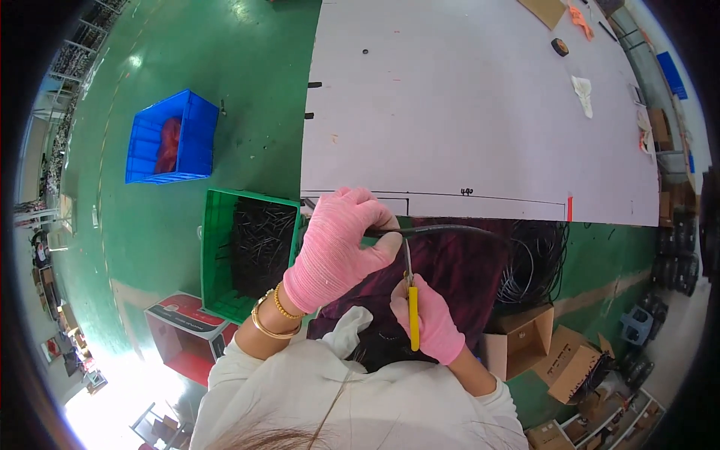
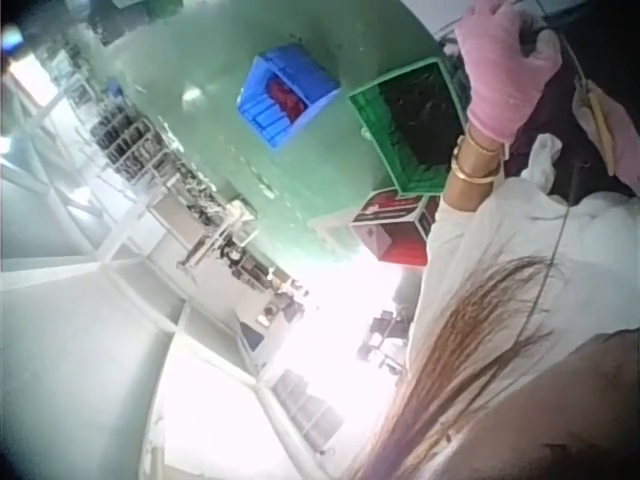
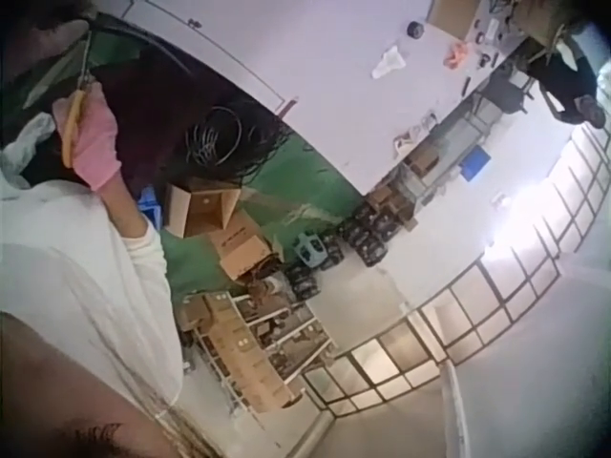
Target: Cutting black electrical cables to a specific length using a pair of scissors on a workbench.
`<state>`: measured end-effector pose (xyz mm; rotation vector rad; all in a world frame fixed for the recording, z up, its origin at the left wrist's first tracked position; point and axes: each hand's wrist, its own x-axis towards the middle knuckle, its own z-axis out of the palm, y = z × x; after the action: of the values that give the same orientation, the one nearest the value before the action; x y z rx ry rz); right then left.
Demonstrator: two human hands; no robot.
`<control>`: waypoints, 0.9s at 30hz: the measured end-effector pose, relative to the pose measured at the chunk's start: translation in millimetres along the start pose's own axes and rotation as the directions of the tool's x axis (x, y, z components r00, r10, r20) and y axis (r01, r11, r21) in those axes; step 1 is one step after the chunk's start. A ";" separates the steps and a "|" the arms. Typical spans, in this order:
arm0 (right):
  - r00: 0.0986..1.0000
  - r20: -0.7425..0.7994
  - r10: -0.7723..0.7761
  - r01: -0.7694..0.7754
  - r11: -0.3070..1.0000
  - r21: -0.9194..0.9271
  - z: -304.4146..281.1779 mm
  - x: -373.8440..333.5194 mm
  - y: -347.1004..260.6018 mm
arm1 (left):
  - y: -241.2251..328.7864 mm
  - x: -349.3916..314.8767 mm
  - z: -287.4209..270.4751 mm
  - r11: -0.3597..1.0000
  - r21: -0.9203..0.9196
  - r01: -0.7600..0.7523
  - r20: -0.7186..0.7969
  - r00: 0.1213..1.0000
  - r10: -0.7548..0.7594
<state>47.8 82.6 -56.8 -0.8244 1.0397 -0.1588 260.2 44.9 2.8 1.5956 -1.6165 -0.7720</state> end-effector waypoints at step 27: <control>0.973 -0.113 -0.202 0.174 0.960 -0.219 16.2 -18.5 -8.4 | 4.5 18.2 -19.8 0.774 -0.560 0.297 0.543 0.837 0.071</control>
<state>53.4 94.3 -34.3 -1.1162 1.1163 -0.2742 274.7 28.5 19.0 1.0256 -1.3756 -1.7530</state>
